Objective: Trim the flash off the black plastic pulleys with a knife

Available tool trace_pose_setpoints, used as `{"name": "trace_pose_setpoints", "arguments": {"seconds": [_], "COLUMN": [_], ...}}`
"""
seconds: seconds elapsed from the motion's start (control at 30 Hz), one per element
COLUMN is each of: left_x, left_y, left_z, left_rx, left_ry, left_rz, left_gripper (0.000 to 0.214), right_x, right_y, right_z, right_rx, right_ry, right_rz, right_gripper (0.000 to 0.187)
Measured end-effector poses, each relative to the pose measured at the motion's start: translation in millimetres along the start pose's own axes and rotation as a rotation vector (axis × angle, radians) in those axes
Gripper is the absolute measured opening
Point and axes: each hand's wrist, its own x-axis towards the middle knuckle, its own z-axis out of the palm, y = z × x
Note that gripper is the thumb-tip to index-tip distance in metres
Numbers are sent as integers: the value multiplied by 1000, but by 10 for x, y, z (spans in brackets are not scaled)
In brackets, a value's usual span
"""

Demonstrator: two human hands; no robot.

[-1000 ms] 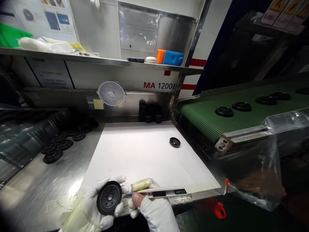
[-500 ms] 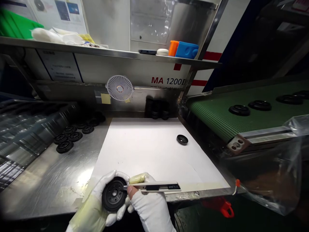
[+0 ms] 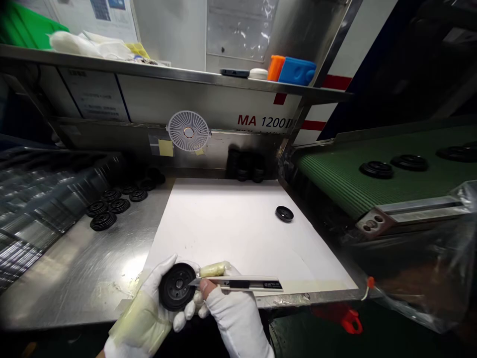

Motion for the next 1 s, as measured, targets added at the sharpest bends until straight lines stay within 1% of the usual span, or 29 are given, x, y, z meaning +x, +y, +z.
{"name": "trace_pose_setpoints", "arguments": {"seconds": [0.1,0.2,0.3,0.47,0.7,0.87,1.0], "left_x": [-7,-9,8,47,56,49,43], "left_y": [-35,-59,-81,-108,-101,-112,-119], "left_z": [18,11,-14,-34,-18,-49,-67], "left_rx": [16,44,55,88,100,59,53], "left_ry": [36,69,79,90,79,91,84], "left_rz": [23,33,36,32,29,13,25], "left_gripper": [52,53,58,65,69,67,65], "right_x": [40,47,23,-14,9,12,26], "right_y": [76,146,171,121,130,148,167], "right_z": [8,26,61,117,123,147,152], "right_rx": [60,172,245,377,379,358,345], "right_ry": [3,15,40,-46,-34,-17,6], "right_rz": [53,95,111,131,170,175,225], "right_gripper": [41,44,40,39,40,40,40]}}
